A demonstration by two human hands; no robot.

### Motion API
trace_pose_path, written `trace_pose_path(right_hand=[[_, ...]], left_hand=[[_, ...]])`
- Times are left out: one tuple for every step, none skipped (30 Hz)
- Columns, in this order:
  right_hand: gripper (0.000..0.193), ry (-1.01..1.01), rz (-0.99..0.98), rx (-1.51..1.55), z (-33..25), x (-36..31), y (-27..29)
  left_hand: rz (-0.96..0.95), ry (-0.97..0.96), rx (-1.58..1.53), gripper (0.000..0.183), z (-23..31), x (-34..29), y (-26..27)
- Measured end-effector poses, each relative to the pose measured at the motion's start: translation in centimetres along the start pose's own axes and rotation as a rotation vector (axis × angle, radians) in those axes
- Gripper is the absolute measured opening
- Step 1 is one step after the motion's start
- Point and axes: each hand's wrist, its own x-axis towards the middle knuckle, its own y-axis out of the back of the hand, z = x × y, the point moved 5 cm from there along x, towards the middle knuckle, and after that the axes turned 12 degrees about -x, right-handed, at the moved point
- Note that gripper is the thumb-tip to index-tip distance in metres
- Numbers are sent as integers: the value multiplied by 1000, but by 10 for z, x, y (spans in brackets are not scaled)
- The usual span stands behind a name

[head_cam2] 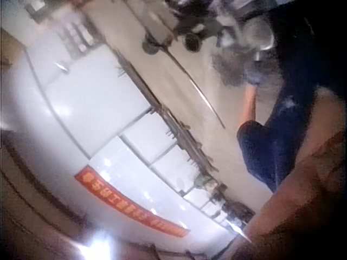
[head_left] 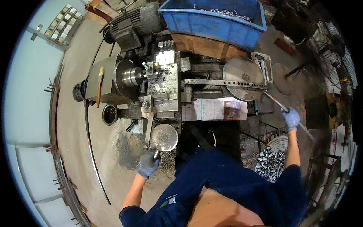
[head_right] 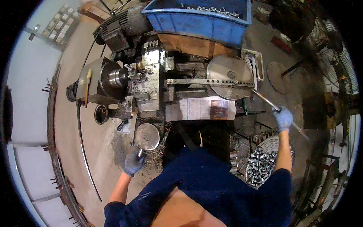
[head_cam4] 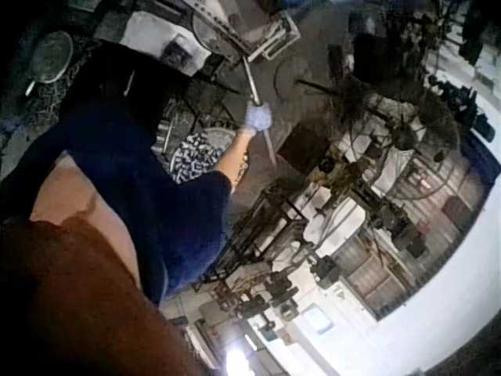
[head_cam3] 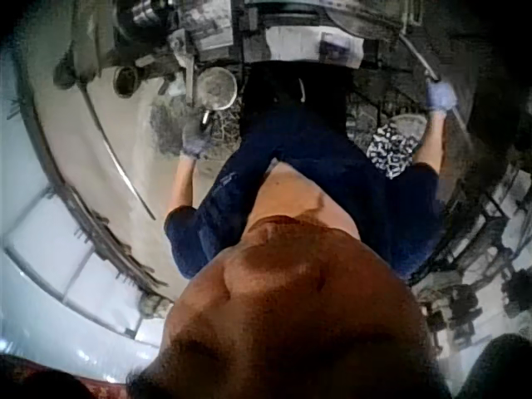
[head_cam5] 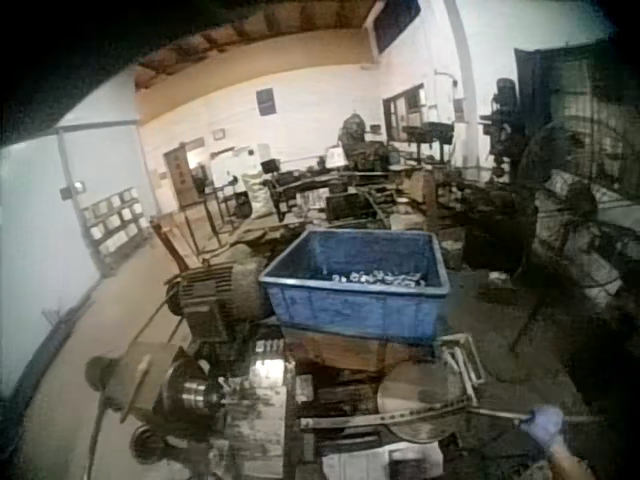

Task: The person operates a lathe machine by repeatedly taking metal components from a bin, securing them into the machine's chuck, and manipulating levers to perform a machining process.

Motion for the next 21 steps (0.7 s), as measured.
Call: trace_pose_path(right_hand=[[42, -47, -139, 0, -3, -14, 7], [44, -94, -139, 0, -6, -28, 11], [45, -139, -139, 1, -7, -39, 12], [45, -151, -157, 7, -9, -44, 14], [45, -162, -174, 14, -10, -48, 15], [45, -172, -191, 21, -11, -51, 14], [44, -172, -174, 26, -10, -53, 14], [44, -170, -156, 31, -10, -55, 11], [43, -167, -137, 35, -10, -57, 10], [43, -176, -171, 60, -10, -57, 14], [43, -184, -205, 84, -12, -58, 19], [42, -191, -239, 108, -14, -58, 22], [42, -194, -235, 103, -15, -58, 22], [42, -197, -232, 98, -15, -59, 22], [42, -200, -230, 92, -14, -58, 20], [40, -173, -128, 96, -15, -60, 19], [39, -149, -90, 75, -14, -54, 17], [38, -123, -52, 56, -11, -45, 13], [38, -98, -20, 44, -8, -36, 4], [34, -65, 154, -14, -4, -22, -6], [33, 4, 212, 25, -6, -2, -2]], left_hand=[[-18, 12, -13, 22, 0, 0, -2], [-35, 24, -24, 23, -2, 1, 0], [-51, 38, -35, 23, -4, 0, 0], [26, -51, -114, 25, 1, 1, 2], [7, -36, -97, 26, 0, 1, 1], [-11, -20, -80, 26, 0, 3, 1], [-30, -4, -65, 27, 0, 3, 0], [-29, 4, -66, 27, -2, 2, 0], [-26, 12, -67, 27, -4, 0, -1], [-21, 22, -71, 26, -5, -1, -3], [-20, 17, -76, 26, -5, -1, -3], [-18, 12, -80, 25, -5, 0, 0], [-15, 7, -84, 25, 0, 2, 1], [11, -17, -63, 22, 13, 0, 8], [-2, -6, -52, 22, 12, 3, 6], [-17, 13, -36, 21, 9, 3, 7], [-33, 33, -21, 21, 9, 2, 6], [-22, 66, -59, 18, 9, 2, 4], [-7, 44, -76, 17, 11, -1, 5], [7, 11, -92, 17, 11, -2, 6], [24, -20, -113, 16, 12, -3, 8]])
